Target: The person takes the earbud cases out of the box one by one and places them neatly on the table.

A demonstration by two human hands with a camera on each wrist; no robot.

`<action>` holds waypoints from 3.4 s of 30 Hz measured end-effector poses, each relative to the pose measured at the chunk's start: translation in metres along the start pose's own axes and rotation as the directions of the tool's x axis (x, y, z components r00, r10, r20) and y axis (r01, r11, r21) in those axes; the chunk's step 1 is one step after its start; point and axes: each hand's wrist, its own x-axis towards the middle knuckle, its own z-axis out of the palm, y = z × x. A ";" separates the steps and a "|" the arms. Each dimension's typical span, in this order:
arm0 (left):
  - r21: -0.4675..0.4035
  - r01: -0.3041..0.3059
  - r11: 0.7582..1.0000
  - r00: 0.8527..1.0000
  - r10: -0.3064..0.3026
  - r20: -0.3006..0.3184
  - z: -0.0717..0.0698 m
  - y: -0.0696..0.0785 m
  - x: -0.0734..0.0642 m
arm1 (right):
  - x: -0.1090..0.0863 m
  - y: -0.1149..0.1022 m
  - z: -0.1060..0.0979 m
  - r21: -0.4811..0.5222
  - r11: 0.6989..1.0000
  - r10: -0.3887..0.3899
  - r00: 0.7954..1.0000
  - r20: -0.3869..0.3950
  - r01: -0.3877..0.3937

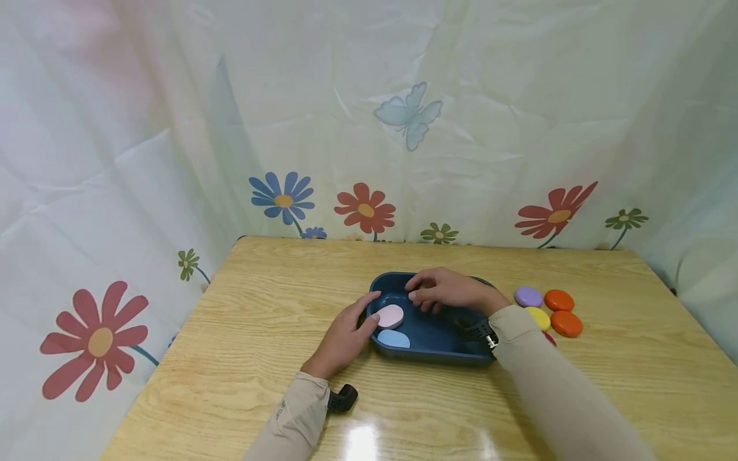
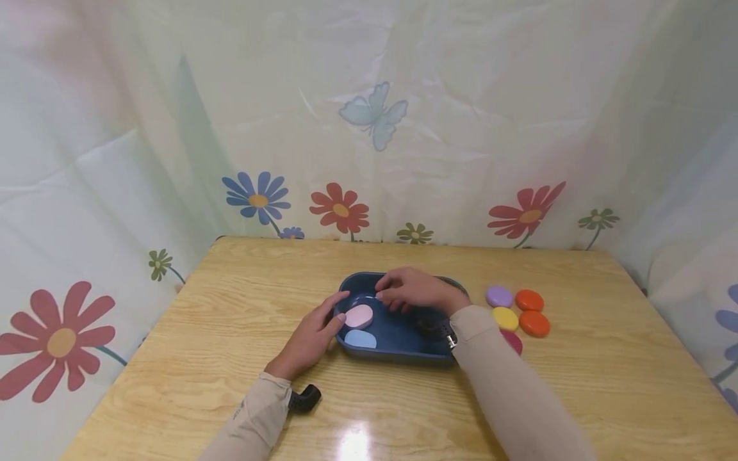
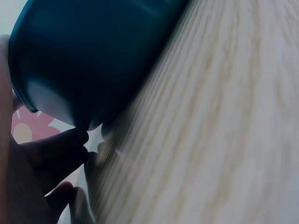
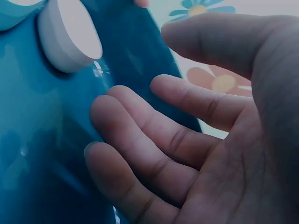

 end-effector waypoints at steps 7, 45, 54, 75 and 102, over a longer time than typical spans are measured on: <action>0.014 -0.014 1.000 1.000 0.015 -0.007 0.001 -0.002 0.001 | 0.013 -0.005 0.015 -0.082 0.995 0.058 0.994 0.096 -0.051; 0.022 -0.024 0.999 1.000 0.025 -0.007 0.003 -0.003 0.001 | 0.015 0.001 0.022 -0.203 0.973 -0.090 0.989 0.120 0.113; 0.020 -0.018 1.000 1.000 0.018 -0.006 0.002 0.000 0.001 | 0.010 -0.004 0.016 -0.127 0.989 -0.068 0.992 0.102 0.081; 0.028 -0.010 1.000 1.000 0.010 -0.011 0.001 0.000 0.003 | -0.026 -0.011 0.007 0.110 0.980 -0.156 0.983 -0.100 0.167; 0.013 -0.013 1.000 1.000 0.013 -0.010 0.002 0.000 -0.002 | -0.082 -0.004 0.027 0.378 0.898 -0.017 0.877 -0.480 0.224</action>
